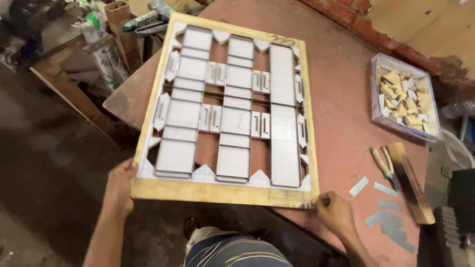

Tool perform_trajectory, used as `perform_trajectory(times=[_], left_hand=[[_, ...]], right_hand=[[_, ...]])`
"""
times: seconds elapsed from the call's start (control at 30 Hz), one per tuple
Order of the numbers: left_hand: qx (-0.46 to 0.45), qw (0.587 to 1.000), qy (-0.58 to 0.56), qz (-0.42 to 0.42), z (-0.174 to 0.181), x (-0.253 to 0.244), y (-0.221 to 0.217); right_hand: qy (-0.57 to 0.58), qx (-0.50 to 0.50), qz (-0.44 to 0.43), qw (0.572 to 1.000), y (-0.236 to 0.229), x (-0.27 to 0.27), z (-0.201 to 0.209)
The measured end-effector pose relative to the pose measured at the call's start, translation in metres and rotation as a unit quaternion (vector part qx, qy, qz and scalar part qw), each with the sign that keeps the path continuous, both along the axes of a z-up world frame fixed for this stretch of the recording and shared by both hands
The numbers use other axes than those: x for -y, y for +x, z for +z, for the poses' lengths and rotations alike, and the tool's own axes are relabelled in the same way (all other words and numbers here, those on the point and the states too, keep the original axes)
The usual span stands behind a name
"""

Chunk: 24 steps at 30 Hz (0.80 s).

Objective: The person uses a wooden mallet to tap small metal pieces into slots on a wooden board with multiple metal frame compartments. They repeatedly pick up metal pieces, position them, and strike them with the mallet to secure them in place.

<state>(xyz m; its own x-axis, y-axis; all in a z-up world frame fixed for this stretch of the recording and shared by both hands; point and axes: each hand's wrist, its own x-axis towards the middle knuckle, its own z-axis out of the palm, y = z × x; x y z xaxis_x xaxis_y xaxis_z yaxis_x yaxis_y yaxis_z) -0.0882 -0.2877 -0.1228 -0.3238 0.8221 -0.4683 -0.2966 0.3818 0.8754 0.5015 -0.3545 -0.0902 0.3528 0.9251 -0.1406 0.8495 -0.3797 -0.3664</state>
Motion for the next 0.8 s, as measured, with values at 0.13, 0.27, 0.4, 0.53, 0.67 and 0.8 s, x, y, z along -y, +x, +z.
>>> perform_trajectory(times=[0.13,0.27,0.4,0.53,0.67,0.8], left_hand=[[0.056,0.987,0.138,0.053,-0.002,-0.089,-0.071],[0.042,0.937,0.287,0.194,0.001,-0.166,-0.121],[-0.033,0.921,0.266,0.282,0.018,-0.184,-0.13],[-0.071,0.958,0.204,0.188,0.045,-0.108,-0.069],[-0.229,0.949,0.163,0.141,0.052,0.029,0.027],[-0.123,0.964,0.124,0.202,0.044,0.089,0.112]], right_hand=[[-0.063,-0.115,-0.022,0.991,-0.065,0.04,0.002],[-0.172,-0.444,-0.063,0.877,-0.158,0.049,0.019],[-0.29,-0.594,0.01,0.751,-0.244,0.042,0.033],[-0.177,-0.411,0.428,0.786,-0.235,-0.008,0.048],[0.136,-0.177,0.3,0.928,-0.114,-0.141,0.049],[0.293,0.084,0.173,0.937,0.05,-0.277,0.033]])
